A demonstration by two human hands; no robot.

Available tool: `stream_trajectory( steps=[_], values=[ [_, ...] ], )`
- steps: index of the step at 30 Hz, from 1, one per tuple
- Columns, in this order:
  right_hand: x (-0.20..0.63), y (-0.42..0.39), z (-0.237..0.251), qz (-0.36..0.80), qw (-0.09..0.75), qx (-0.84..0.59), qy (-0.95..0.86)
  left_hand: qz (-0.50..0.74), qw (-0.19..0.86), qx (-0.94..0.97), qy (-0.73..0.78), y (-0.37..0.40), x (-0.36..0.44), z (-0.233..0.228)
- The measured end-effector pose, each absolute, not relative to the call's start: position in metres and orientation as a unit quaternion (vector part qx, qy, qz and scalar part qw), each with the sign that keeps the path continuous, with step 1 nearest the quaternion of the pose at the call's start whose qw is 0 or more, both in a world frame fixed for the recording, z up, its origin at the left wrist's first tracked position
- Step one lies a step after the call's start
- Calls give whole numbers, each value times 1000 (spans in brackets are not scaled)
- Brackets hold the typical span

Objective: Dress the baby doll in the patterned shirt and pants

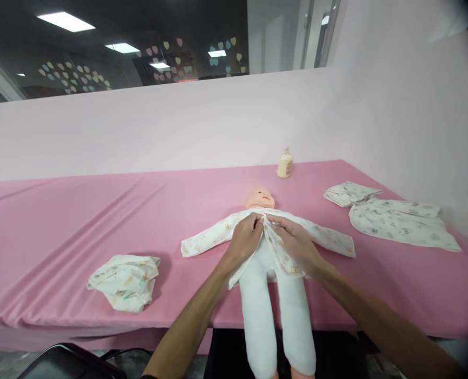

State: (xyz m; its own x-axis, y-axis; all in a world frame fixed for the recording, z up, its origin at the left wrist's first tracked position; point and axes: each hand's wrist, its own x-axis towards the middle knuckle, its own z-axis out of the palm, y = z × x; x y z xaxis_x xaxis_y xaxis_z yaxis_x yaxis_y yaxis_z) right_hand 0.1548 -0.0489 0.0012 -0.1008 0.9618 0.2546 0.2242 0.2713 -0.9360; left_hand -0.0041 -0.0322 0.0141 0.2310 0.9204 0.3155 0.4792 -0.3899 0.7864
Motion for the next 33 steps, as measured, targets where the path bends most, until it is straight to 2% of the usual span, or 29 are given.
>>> stream_trajectory(
  steps=[4,8,17,25,33],
  values=[
    [154,-45,1,448,479,-429,-621,386,311,731,468,-30,-5,12],
    [157,-37,0,413,480,-418,-652,391,349,721,454,-30,-7,11],
    [179,-22,14,375,403,-385,-741,384,400,708,437,-28,-15,14],
    [173,-9,1,278,443,-354,-776,371,439,695,433,-26,-19,19],
    [171,-5,-6,273,450,-353,-774,367,416,722,413,-27,-19,18]
  ],
)
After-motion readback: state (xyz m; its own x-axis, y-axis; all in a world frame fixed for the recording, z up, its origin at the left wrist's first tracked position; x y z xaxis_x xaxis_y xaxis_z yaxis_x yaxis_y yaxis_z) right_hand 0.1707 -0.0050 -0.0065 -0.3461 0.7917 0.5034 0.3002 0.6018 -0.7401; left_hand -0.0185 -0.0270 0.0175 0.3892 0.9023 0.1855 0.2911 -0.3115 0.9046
